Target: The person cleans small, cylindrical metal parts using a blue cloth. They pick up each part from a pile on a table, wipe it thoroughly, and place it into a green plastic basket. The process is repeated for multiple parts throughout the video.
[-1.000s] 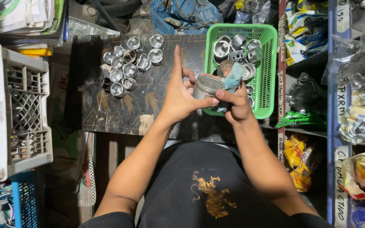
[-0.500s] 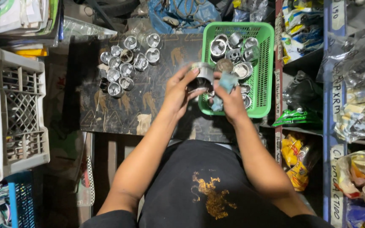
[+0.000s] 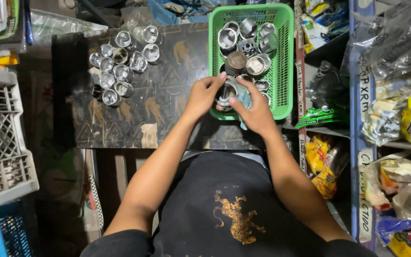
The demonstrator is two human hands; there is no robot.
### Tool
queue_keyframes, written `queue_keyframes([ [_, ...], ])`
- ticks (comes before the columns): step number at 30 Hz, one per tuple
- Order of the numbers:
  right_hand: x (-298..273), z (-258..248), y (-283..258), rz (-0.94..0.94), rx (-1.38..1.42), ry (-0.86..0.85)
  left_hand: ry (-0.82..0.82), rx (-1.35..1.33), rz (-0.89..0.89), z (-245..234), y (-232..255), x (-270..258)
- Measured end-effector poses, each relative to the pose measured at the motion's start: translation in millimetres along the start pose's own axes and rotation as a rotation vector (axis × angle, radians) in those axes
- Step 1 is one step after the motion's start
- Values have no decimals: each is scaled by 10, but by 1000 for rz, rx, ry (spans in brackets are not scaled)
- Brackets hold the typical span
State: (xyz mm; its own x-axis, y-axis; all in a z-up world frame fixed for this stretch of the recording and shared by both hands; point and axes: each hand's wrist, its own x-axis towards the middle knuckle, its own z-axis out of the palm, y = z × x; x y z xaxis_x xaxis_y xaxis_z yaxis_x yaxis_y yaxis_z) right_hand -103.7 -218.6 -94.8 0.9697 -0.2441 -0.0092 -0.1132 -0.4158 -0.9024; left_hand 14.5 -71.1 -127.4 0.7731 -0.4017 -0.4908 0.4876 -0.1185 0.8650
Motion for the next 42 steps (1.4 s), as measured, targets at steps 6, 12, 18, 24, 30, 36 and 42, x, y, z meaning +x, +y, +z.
queue_keyframes([
  [6,158,-186,-308,225,12,100,-119,-215,38,119,210,-48],
  [12,278,28,585,235,-243,-14,-99,64,35,-27,-465,434],
  [18,198,88,415,320,-197,-100,-16,439,38,-38,-479,228],
  [24,334,121,947,353,-353,-125,51,573,115,-9,-422,104],
  [30,471,-54,79,182,-242,-101,67,343,165,-88,-254,-205],
  [36,655,463,-222,82,-171,-236,121,164,133,-702,-430,-300],
  [42,837,704,220,104,-637,-216,277,140,11,-1644,-592,-432],
])
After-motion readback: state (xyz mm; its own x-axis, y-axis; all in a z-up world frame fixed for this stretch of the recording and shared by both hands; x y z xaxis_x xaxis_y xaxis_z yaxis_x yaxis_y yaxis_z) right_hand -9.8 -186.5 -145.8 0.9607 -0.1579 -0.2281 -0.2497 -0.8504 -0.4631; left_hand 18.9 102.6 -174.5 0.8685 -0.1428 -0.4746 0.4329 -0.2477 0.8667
